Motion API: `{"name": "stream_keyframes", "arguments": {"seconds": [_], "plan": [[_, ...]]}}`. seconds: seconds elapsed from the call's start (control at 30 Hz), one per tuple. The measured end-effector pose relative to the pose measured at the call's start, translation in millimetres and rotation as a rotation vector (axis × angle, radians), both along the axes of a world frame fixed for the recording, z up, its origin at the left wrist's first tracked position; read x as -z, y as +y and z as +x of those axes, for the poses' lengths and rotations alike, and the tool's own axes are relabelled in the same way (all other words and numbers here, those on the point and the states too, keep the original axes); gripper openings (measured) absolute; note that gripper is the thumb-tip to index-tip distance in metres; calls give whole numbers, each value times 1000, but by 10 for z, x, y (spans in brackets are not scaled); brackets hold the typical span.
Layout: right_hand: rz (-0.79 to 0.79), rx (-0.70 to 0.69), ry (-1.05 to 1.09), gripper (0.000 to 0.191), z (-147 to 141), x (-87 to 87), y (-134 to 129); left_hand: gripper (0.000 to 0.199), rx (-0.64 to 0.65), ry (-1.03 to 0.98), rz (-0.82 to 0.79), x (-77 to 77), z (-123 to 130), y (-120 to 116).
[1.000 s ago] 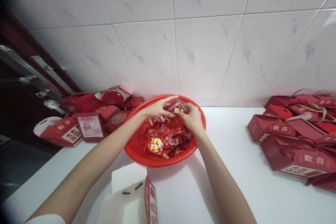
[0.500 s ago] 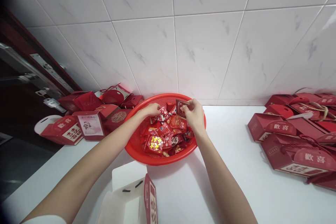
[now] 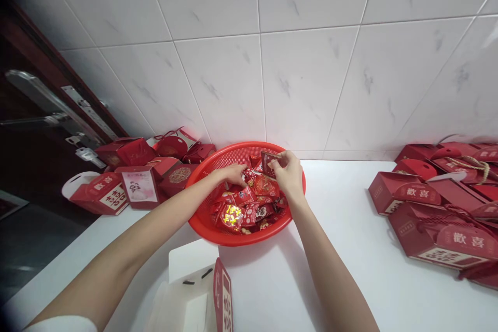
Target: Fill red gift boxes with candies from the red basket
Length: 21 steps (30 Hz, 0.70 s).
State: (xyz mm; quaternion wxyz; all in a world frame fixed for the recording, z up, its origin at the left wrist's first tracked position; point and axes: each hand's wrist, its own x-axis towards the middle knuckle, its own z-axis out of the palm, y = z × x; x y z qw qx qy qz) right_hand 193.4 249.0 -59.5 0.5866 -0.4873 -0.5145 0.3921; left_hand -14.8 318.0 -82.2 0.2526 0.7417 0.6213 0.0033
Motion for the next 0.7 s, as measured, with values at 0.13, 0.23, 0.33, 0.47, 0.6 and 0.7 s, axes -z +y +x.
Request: {"name": "stream_keyframes", "arguments": {"seconds": [0.13, 0.23, 0.33, 0.47, 0.6, 0.7], "plan": [[-5, 3, 11, 10, -1, -2, -5, 36, 57, -64, 12, 61, 88, 6], [-7, -3, 10, 11, 7, -6, -9, 25, 87, -123, -13, 53, 158, -9], [1, 19, 0, 11, 13, -6, -6, 23, 107, -218, -65, -9, 207, -39], [3, 42, 19, 10, 10, -9, -1, 24, 97, -358, -134, -110, 250, -72], [29, 57, 11, 9, 11, -17, -6, 22, 74, -433, -187, -168, 278, -95], [47, 89, 15, 10, 16, -20, 0, 23, 88, -462, -224, -192, 290, -130]]}}
